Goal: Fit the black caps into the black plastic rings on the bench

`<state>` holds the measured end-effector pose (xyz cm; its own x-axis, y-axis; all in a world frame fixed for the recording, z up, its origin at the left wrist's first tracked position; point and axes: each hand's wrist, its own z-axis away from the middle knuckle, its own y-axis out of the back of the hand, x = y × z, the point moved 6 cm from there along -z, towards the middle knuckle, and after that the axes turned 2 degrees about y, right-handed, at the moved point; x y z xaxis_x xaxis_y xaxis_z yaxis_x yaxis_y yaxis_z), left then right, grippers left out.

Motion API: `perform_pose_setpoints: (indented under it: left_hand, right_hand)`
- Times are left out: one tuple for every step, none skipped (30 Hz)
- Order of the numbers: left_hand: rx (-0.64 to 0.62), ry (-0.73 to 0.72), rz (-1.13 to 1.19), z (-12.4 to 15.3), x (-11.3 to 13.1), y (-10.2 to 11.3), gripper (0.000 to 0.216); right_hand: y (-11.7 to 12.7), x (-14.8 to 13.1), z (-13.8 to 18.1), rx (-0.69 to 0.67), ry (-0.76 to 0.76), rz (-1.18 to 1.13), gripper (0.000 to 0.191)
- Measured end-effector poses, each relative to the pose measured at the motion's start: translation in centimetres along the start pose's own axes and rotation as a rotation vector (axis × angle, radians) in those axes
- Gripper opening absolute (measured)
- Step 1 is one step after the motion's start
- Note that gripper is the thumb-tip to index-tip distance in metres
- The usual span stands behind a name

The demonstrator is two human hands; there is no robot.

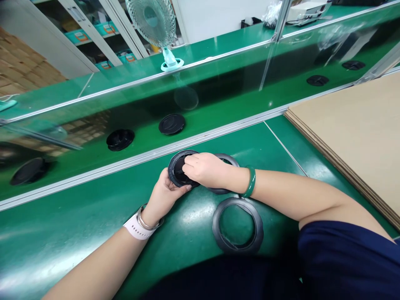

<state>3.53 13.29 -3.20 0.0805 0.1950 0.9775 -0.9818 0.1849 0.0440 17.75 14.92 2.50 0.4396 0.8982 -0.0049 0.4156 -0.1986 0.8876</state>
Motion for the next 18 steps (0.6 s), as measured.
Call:
perform_pose_setpoints:
  left_hand:
    - [-0.002, 0.0, -0.009, 0.06, 0.03, -0.03, 0.061]
    - [-0.006, 0.002, -0.017, 0.11, 0.04, -0.05, 0.061]
    - [-0.012, 0.006, -0.024, 0.15, 0.02, -0.07, 0.061]
    - [-0.016, 0.01, -0.03, 0.18, -0.02, -0.07, 0.061]
    - [-0.02, 0.014, -0.036, 0.21, -0.06, -0.07, 0.061]
    - [-0.021, 0.017, -0.04, 0.22, -0.1, -0.05, 0.061]
    - [-0.019, 0.019, -0.044, 0.23, -0.12, -0.02, 0.061]
    - [-0.017, 0.021, -0.05, 0.23, -0.14, -0.01, 0.061]
    - [-0.013, 0.024, -0.054, 0.23, -0.14, 0.0, 0.061]
    - [-0.008, 0.027, -0.057, 0.23, -0.13, 0.01, 0.061]
    - [-0.003, 0.032, -0.058, 0.23, -0.13, 0.01, 0.061]
    - [0.0, 0.037, -0.055, 0.23, -0.12, 0.01, 0.061]
    - [0.004, 0.042, -0.049, 0.22, -0.11, 0.01, 0.062]
    - [0.005, 0.047, -0.041, 0.21, -0.11, 0.01, 0.063]
    - [0.006, 0.051, -0.034, 0.2, -0.12, 0.01, 0.064]
    - [0.003, 0.055, -0.029, 0.18, -0.14, 0.01, 0.065]
    - [0.002, 0.057, -0.026, 0.15, -0.17, 0.01, 0.066]
    - [0.003, 0.058, -0.026, 0.13, -0.2, 0.02, 0.066]
  right_hand:
    - [0.07, 0.08, 0.0, -0.006, -0.01, -0.017, 0.022]
    - [0.19, 0.13, -0.01, -0.01, -0.018, -0.029, 0.021]
    - [0.32, 0.17, -0.02, -0.015, -0.025, -0.037, 0.021]
    - [0.45, 0.2, -0.04, -0.023, -0.032, -0.043, 0.02]
    - [0.56, 0.22, -0.08, -0.031, -0.037, -0.049, 0.019]
    - [0.68, 0.22, -0.13, -0.039, -0.042, -0.055, 0.018]
    - [0.77, 0.21, -0.19, -0.049, -0.049, -0.063, 0.016]
    - [0.84, 0.17, -0.26, -0.061, -0.054, -0.07, 0.015]
    - [0.89, 0.11, -0.33, -0.075, -0.058, -0.077, 0.013]
    - [0.93, 0.02, -0.41, -0.089, -0.058, -0.081, 0.012]
    - [0.95, -0.09, -0.48, -0.105, -0.056, -0.083, 0.012]
    - [0.97, -0.21, -0.55, -0.119, -0.048, -0.082, 0.011]
    - [0.98, -0.33, -0.6, -0.13, -0.037, -0.082, 0.012]
    - [0.99, -0.41, -0.62, -0.138, -0.027, -0.083, 0.012]
    - [1.0, -0.44, -0.63, -0.141, -0.02, -0.086, 0.012]
    - [1.0, -0.43, -0.63, -0.141, -0.017, -0.091, 0.012]
    - [1.0, -0.39, -0.62, -0.139, -0.02, -0.099, 0.011]
    - [1.0, -0.32, -0.61, -0.136, -0.027, -0.105, 0.011]
